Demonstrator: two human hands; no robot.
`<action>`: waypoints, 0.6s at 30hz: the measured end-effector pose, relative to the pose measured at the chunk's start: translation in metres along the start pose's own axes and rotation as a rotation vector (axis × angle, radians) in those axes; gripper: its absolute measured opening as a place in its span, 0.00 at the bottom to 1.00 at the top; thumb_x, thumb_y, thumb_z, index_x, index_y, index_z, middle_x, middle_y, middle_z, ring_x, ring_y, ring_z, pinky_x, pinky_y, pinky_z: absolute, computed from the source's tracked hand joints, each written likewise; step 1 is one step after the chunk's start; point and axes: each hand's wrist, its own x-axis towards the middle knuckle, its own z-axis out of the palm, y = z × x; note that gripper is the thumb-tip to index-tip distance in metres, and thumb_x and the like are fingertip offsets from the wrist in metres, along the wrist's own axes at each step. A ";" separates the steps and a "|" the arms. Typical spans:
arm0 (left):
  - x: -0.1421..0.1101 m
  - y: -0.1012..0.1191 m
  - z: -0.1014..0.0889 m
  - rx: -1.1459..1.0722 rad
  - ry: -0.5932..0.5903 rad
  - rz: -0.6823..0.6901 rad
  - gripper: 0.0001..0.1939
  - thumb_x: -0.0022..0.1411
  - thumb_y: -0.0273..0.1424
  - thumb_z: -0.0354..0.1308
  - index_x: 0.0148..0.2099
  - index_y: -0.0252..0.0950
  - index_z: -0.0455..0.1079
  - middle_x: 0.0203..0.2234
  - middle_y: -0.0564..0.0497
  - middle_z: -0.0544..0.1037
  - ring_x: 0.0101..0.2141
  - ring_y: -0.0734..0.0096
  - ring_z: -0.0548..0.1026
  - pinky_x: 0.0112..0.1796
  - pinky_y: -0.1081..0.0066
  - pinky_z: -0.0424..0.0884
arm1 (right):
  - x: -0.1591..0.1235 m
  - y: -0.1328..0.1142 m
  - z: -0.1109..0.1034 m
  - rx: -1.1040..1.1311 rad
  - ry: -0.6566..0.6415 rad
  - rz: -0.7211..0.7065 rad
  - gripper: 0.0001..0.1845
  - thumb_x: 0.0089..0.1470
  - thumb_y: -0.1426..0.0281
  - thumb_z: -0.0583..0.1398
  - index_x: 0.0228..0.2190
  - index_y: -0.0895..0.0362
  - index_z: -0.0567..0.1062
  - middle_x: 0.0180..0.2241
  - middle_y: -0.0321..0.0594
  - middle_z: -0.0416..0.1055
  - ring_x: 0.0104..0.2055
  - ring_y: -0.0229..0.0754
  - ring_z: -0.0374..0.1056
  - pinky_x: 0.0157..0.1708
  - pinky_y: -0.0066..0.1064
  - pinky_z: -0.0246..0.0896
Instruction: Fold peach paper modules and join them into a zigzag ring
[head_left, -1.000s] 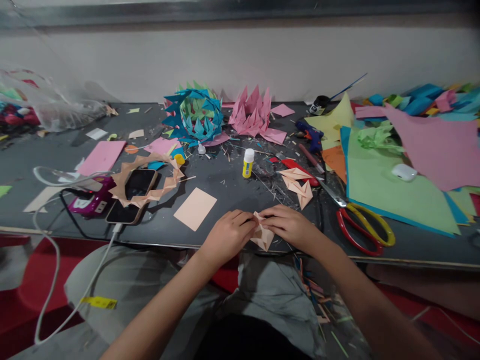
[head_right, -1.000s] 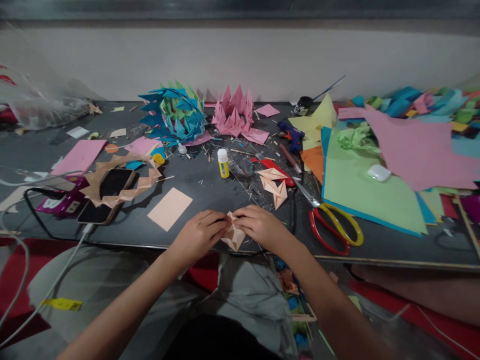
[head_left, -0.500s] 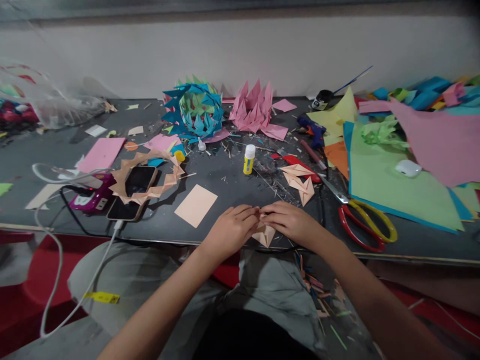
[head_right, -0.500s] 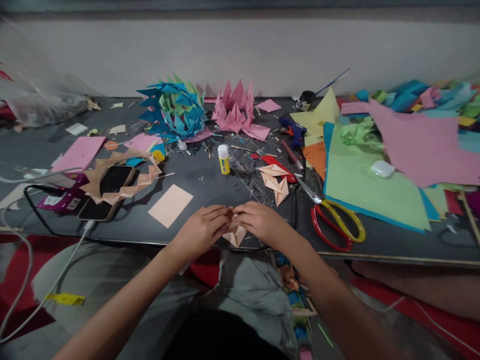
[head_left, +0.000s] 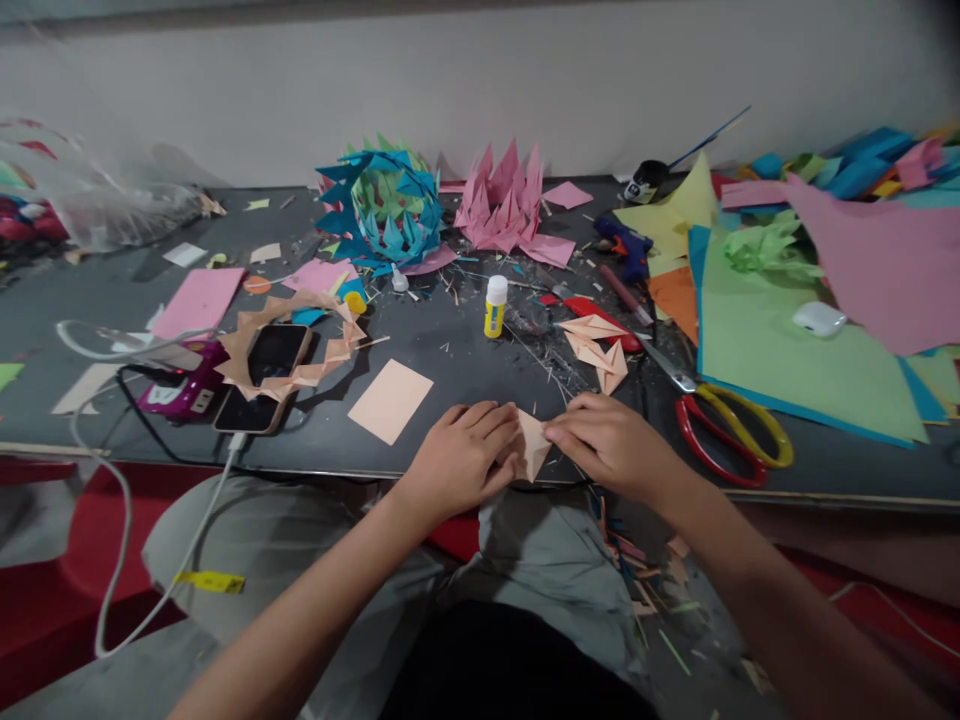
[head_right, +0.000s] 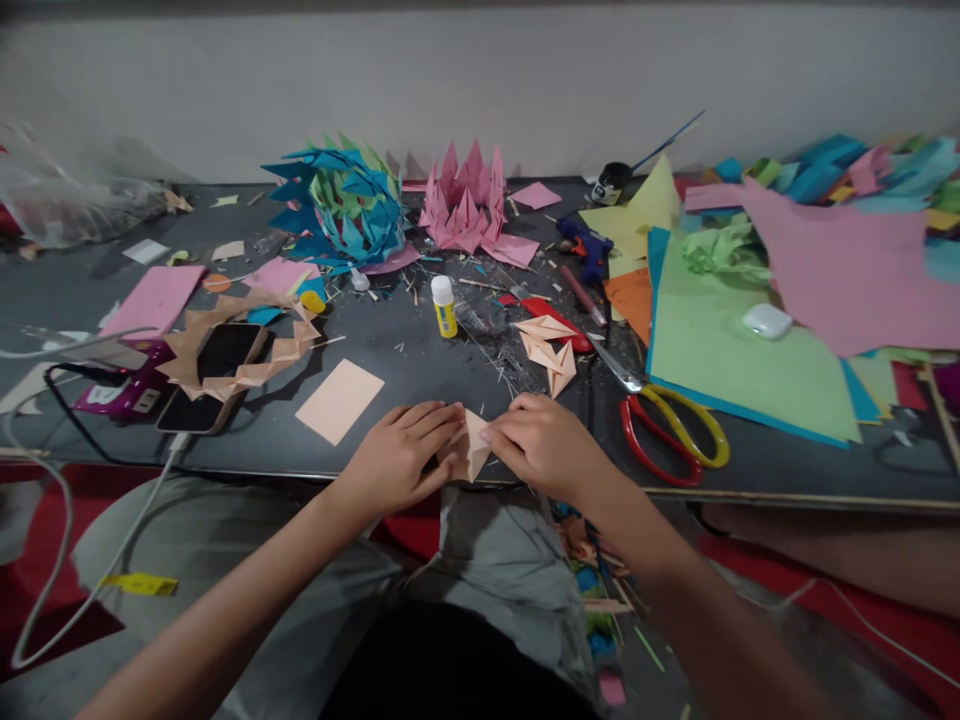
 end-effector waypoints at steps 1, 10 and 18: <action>0.000 0.001 0.000 -0.003 -0.001 0.000 0.19 0.60 0.34 0.45 0.51 0.33 0.64 0.49 0.46 0.69 0.49 0.62 0.65 0.44 0.63 0.62 | -0.002 0.000 0.001 -0.002 0.015 0.009 0.18 0.58 0.67 0.48 0.30 0.56 0.76 0.29 0.40 0.75 0.33 0.41 0.65 0.34 0.34 0.60; -0.011 0.006 -0.001 -0.025 -0.018 -0.028 0.26 0.59 0.40 0.46 0.55 0.29 0.59 0.51 0.42 0.67 0.54 0.59 0.60 0.52 0.57 0.56 | 0.028 -0.008 0.013 -0.145 -0.086 0.042 0.17 0.59 0.67 0.47 0.35 0.57 0.75 0.28 0.41 0.71 0.33 0.40 0.66 0.33 0.31 0.56; -0.033 0.004 -0.010 -0.056 0.010 -0.043 0.21 0.61 0.38 0.46 0.54 0.32 0.59 0.47 0.43 0.71 0.52 0.61 0.63 0.52 0.55 0.57 | 0.029 0.000 0.012 -0.076 -0.109 0.068 0.17 0.58 0.65 0.48 0.37 0.54 0.75 0.28 0.39 0.70 0.34 0.40 0.65 0.33 0.30 0.57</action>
